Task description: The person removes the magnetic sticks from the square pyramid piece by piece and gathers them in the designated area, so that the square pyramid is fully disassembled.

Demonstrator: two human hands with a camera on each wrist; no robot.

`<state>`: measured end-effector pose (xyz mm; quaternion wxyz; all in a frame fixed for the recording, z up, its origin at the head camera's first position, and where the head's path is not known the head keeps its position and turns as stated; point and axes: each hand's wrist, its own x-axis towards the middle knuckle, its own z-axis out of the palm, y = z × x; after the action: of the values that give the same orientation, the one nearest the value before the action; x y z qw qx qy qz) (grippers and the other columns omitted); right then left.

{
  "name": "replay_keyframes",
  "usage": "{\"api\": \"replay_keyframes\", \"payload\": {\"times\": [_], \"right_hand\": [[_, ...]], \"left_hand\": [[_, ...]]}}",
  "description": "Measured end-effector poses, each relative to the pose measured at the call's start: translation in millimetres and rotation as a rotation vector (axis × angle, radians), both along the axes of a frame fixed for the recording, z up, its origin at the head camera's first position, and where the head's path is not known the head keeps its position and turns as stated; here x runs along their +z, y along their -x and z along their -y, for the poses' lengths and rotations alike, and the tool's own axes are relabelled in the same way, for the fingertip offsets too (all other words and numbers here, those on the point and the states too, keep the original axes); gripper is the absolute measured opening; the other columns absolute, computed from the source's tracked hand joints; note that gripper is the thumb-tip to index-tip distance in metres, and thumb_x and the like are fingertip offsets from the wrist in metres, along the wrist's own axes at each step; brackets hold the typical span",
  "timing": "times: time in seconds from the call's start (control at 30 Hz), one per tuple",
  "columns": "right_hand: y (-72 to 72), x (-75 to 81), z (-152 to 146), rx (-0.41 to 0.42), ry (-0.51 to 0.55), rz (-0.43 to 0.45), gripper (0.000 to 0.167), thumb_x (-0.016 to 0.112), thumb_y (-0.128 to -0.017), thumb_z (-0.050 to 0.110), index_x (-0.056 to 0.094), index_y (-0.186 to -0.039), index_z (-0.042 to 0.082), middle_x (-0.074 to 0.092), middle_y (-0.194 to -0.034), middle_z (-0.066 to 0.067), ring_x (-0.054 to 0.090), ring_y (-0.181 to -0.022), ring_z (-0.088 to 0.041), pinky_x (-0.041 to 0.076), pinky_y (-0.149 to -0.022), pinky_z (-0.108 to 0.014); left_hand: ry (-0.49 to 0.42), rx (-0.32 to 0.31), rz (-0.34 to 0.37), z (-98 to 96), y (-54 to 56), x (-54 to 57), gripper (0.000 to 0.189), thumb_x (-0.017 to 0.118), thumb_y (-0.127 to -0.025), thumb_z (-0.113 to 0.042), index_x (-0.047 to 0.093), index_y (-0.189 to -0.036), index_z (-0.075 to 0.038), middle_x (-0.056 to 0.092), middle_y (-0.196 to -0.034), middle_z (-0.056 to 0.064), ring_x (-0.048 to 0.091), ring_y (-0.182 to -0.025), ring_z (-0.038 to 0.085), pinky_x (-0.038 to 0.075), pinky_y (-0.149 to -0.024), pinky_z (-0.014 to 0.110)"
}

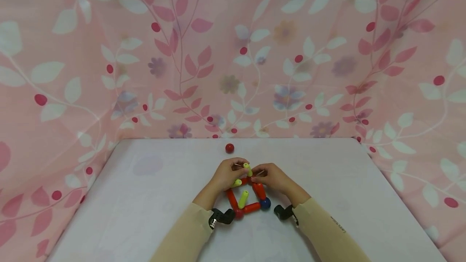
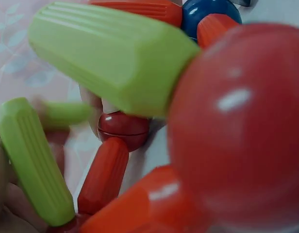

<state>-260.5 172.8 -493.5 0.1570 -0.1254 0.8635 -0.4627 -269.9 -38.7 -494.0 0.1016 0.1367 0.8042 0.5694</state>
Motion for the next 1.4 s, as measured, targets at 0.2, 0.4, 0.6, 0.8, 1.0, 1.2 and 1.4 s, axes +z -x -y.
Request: {"api": "replay_keyframes", "payload": {"times": [0.2, 0.4, 0.6, 0.8, 1.0, 1.2, 1.4], "right_hand": [[1.8, 1.9, -1, -0.010, -0.035, 0.011, 0.026, 0.077, -0.089, 0.017, 0.073, -0.114, 0.010, 0.071, -0.105, -0.002, 0.065, -0.093, -0.019, 0.056, -0.083, -0.036], [1.1, 2.0, 0, -0.028, -0.041, 0.029, 0.025, 0.077, -0.089, 0.018, 0.074, -0.114, 0.012, 0.070, -0.106, -0.001, 0.064, -0.094, -0.019, 0.056, -0.082, -0.034], [0.3, 1.8, 1, -0.028, -0.042, 0.032, 0.025, 0.077, -0.090, 0.019, 0.073, -0.115, 0.014, 0.069, -0.107, 0.000, 0.062, -0.096, -0.019, 0.056, -0.082, -0.033], [-0.2, 2.9, 0, -0.045, -0.062, 0.038, 0.025, 0.077, -0.090, 0.020, 0.073, -0.115, 0.015, 0.068, -0.106, 0.002, 0.062, -0.097, -0.019, 0.055, -0.084, -0.034], [-1.1, 3.3, 0, -0.046, -0.065, 0.056, 0.026, 0.077, -0.090, 0.020, 0.072, -0.115, 0.016, 0.067, -0.106, 0.002, 0.061, -0.094, -0.019, 0.056, -0.082, -0.033], [-1.7, 4.1, 1, -0.054, -0.070, 0.062, 0.026, 0.077, -0.090, 0.019, 0.072, -0.115, 0.015, 0.067, -0.106, 0.002, 0.061, -0.095, -0.018, 0.056, -0.083, -0.033], [-1.8, 4.7, 2, -0.042, -0.069, 0.056, 0.025, 0.077, -0.090, 0.019, 0.072, -0.114, 0.014, 0.068, -0.106, 0.001, 0.062, -0.095, -0.019, 0.056, -0.083, -0.034]], "left_hand": [[-0.132, 0.117, -0.006, 5.5, 1.3, 7.4, 0.032, 0.069, -0.096, -0.025, 0.067, -0.124, -0.010, 0.066, -0.115, 0.004, 0.067, -0.105, 0.018, 0.053, -0.094, 0.038], [-0.190, 0.180, -0.018, 21.0, -3.8, 13.7, 0.034, 0.069, -0.096, -0.022, 0.065, -0.126, -0.007, 0.066, -0.116, 0.006, 0.066, -0.107, 0.020, 0.052, -0.096, 0.038], [-0.276, 0.258, -0.007, 56.3, -5.8, 15.1, 0.032, 0.066, -0.098, -0.014, 0.060, -0.126, 0.001, 0.068, -0.121, 0.015, 0.065, -0.110, 0.021, 0.053, -0.093, 0.027], [-0.242, 0.334, 0.012, 94.2, -2.5, 16.9, 0.038, 0.066, -0.098, -0.017, 0.058, -0.130, 0.002, 0.066, -0.124, 0.018, 0.065, -0.108, 0.016, 0.052, -0.088, 0.021], [-0.109, 0.412, -0.031, 127.1, -0.4, 14.2, 0.041, 0.073, -0.094, -0.023, 0.062, -0.128, -0.002, 0.065, -0.116, 0.012, 0.063, -0.100, 0.013, 0.052, -0.080, 0.019], [0.075, 0.407, -0.043, 149.3, 3.9, 7.0, 0.042, 0.074, -0.093, -0.027, 0.066, -0.128, -0.005, 0.068, -0.120, 0.012, 0.062, -0.109, 0.023, 0.050, -0.078, 0.020], [0.205, 0.382, -0.049, 162.1, 10.3, -2.2, 0.036, 0.070, -0.095, -0.016, 0.065, -0.126, 0.001, 0.066, -0.122, 0.019, 0.060, -0.116, 0.033, 0.051, -0.089, 0.032]]}}
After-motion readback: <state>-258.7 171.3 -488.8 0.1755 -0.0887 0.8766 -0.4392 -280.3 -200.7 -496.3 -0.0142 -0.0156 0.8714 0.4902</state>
